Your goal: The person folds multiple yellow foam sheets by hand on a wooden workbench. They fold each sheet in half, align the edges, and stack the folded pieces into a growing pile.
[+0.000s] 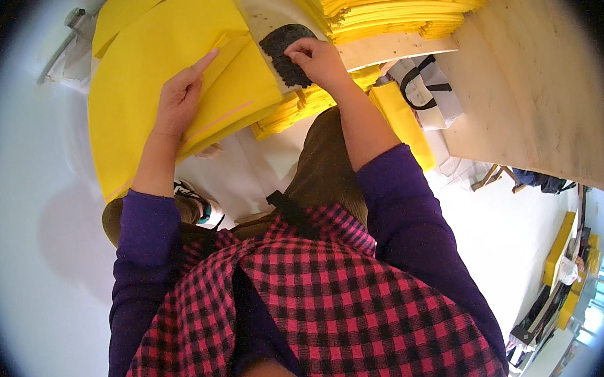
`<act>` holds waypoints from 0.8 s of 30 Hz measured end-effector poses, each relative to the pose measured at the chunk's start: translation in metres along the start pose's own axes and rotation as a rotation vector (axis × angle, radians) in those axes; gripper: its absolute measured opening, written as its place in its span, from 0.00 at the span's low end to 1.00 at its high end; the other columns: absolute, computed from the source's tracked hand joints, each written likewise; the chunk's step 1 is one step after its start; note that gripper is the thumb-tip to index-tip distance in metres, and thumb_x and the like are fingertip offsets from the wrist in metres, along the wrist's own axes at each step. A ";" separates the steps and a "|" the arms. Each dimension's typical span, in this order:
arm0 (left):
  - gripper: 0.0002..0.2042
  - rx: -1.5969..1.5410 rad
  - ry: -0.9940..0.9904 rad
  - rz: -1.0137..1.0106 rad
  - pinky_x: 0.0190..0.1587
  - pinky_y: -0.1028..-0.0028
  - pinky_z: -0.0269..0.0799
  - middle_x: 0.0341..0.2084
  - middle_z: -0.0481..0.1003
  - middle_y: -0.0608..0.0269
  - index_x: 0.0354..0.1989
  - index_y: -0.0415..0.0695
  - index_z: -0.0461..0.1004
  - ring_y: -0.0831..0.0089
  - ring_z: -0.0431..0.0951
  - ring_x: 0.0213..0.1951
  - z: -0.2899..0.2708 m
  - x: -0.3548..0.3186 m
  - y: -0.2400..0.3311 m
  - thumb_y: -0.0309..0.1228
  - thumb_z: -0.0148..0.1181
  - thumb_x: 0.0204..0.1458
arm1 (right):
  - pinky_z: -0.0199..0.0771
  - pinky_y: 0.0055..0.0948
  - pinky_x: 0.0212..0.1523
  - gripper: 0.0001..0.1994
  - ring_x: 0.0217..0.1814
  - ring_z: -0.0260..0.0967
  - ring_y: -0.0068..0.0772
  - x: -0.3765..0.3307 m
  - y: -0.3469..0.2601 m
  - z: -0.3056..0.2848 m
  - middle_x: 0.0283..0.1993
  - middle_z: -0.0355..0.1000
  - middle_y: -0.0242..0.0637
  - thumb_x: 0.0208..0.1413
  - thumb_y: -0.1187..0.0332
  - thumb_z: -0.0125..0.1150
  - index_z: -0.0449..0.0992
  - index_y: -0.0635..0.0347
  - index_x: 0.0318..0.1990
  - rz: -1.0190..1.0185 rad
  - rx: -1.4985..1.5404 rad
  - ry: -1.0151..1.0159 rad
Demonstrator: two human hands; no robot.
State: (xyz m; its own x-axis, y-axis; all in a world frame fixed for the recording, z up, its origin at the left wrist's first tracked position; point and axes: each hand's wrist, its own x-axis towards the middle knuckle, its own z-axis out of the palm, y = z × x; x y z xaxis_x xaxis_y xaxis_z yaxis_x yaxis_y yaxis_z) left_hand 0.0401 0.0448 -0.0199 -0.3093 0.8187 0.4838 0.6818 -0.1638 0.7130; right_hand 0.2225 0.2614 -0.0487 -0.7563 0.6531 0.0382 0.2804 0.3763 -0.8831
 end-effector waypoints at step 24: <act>0.11 -0.020 -0.071 -0.027 0.31 0.77 0.67 0.34 0.76 0.57 0.37 0.44 0.80 0.73 0.72 0.29 -0.002 -0.002 -0.010 0.28 0.65 0.43 | 0.70 0.20 0.36 0.07 0.32 0.67 0.17 0.019 -0.050 0.010 0.29 0.73 0.26 0.51 0.68 0.65 0.79 0.62 0.34 -0.187 0.070 -0.331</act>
State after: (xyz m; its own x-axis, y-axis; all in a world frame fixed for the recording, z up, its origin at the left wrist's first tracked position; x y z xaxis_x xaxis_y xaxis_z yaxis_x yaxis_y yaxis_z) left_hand 0.0326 0.0440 -0.0269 -0.2794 0.8598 0.4274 0.6601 -0.1513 0.7358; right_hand 0.1876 0.2484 -0.0085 -0.9437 0.3254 0.0590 0.0867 0.4155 -0.9055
